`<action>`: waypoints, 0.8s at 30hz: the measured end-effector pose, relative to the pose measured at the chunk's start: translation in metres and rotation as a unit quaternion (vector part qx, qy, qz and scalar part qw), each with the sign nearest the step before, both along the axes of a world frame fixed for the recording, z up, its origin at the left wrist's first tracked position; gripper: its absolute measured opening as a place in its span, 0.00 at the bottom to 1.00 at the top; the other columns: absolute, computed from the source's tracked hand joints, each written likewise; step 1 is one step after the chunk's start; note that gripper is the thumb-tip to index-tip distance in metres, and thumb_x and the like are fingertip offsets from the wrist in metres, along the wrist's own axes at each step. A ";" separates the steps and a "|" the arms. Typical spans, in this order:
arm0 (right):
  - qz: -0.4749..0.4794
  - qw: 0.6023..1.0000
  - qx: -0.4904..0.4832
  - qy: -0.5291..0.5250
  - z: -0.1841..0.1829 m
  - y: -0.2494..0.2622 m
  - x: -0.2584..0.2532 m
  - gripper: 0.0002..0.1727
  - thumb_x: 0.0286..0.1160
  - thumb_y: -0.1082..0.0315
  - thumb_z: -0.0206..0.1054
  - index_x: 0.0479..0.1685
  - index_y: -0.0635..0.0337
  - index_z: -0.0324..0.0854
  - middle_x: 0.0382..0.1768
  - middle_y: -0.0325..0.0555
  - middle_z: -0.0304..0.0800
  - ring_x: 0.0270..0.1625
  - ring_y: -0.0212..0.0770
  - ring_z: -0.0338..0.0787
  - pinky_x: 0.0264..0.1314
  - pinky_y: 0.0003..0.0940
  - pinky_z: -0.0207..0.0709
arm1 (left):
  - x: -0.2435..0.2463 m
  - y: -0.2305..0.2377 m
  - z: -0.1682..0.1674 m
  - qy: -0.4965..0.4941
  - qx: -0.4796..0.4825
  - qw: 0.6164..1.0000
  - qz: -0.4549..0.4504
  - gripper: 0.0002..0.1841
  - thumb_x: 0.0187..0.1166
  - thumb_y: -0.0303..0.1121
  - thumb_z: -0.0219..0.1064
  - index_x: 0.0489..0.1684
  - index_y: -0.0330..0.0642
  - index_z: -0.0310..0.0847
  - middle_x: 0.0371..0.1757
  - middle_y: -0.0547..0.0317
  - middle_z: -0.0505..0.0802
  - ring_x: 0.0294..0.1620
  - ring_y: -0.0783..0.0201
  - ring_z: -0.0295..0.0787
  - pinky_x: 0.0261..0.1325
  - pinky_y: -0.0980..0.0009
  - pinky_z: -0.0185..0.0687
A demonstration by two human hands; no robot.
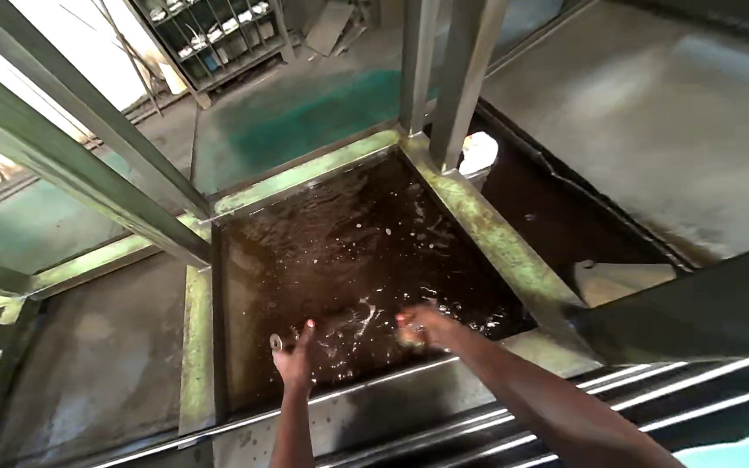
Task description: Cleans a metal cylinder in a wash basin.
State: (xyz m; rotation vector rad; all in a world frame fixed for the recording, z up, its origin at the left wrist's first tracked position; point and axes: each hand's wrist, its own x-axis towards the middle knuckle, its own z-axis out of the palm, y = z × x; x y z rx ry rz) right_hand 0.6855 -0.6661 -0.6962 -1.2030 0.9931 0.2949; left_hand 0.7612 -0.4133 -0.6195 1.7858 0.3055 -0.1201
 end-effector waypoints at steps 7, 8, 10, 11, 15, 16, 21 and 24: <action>0.190 0.947 -0.058 -0.251 0.101 0.032 0.042 0.16 0.90 0.72 0.55 0.62 0.70 0.85 0.58 0.54 0.91 0.59 0.39 0.87 0.67 0.38 0.77 | 0.002 0.000 0.013 0.041 -0.064 0.997 -0.012 0.28 0.76 0.22 0.72 0.76 0.33 0.68 0.60 0.41 0.87 0.53 0.56 0.86 0.55 0.59 0.85; 0.179 0.949 -0.139 -0.220 0.085 0.012 0.038 0.15 0.88 0.69 0.61 0.61 0.68 0.86 0.59 0.57 0.91 0.63 0.46 0.88 0.71 0.47 0.77 | 0.002 0.000 0.014 0.045 -0.054 0.997 -0.019 0.28 0.75 0.21 0.72 0.75 0.32 0.70 0.60 0.41 0.87 0.53 0.56 0.86 0.55 0.59 0.85; 0.152 0.947 -0.273 -0.079 0.045 -0.036 0.020 0.17 0.85 0.62 0.67 0.62 0.67 0.86 0.60 0.66 0.89 0.66 0.63 0.87 0.70 0.64 0.76 | 0.001 0.000 0.013 0.043 -0.023 0.998 -0.027 0.27 0.73 0.22 0.75 0.71 0.31 0.72 0.52 0.43 0.87 0.45 0.59 0.86 0.48 0.62 0.84; 0.145 0.937 -0.319 0.012 0.031 -0.056 0.006 0.21 0.84 0.59 0.67 0.62 0.68 0.85 0.61 0.72 0.87 0.67 0.70 0.85 0.68 0.71 0.74 | 0.002 0.001 0.012 0.040 -0.007 0.999 -0.033 0.28 0.73 0.24 0.77 0.71 0.31 0.71 0.51 0.44 0.87 0.43 0.60 0.84 0.47 0.62 0.83; 0.083 0.923 -0.324 0.190 -0.025 -0.076 -0.039 0.26 0.80 0.57 0.70 0.64 0.73 0.81 0.66 0.73 0.84 0.69 0.69 0.85 0.67 0.68 0.77 | 0.001 0.001 0.009 0.030 0.017 0.999 -0.036 0.34 0.73 0.30 0.78 0.78 0.29 0.66 0.64 0.36 0.85 0.61 0.52 0.84 0.66 0.54 0.80; 0.059 0.947 -0.271 0.163 -0.034 -0.064 -0.035 0.23 0.83 0.59 0.67 0.66 0.71 0.80 0.62 0.67 0.87 0.63 0.60 0.88 0.63 0.59 0.81 | 0.001 0.000 0.009 0.031 0.001 0.999 -0.031 0.35 0.73 0.29 0.78 0.79 0.30 0.65 0.66 0.37 0.84 0.63 0.53 0.84 0.66 0.54 0.81; -0.002 0.977 0.190 -0.099 0.057 0.041 0.025 0.20 0.95 0.61 0.47 0.60 0.67 0.80 0.43 0.48 0.92 0.41 0.39 0.92 0.48 0.34 0.87 | 0.005 -0.013 0.010 0.053 -0.145 0.987 0.037 0.20 0.83 0.29 0.67 0.72 0.39 0.73 0.50 0.46 0.88 0.40 0.58 0.86 0.41 0.61 0.86; 0.105 0.960 0.133 -0.223 0.127 0.067 0.033 0.18 0.94 0.68 0.48 0.60 0.68 0.83 0.49 0.48 0.93 0.47 0.36 0.92 0.55 0.32 0.84 | 0.009 -0.015 0.016 0.080 -0.220 0.971 0.050 0.18 0.93 0.43 0.50 0.67 0.41 0.73 0.43 0.53 0.89 0.38 0.63 0.88 0.41 0.65 0.87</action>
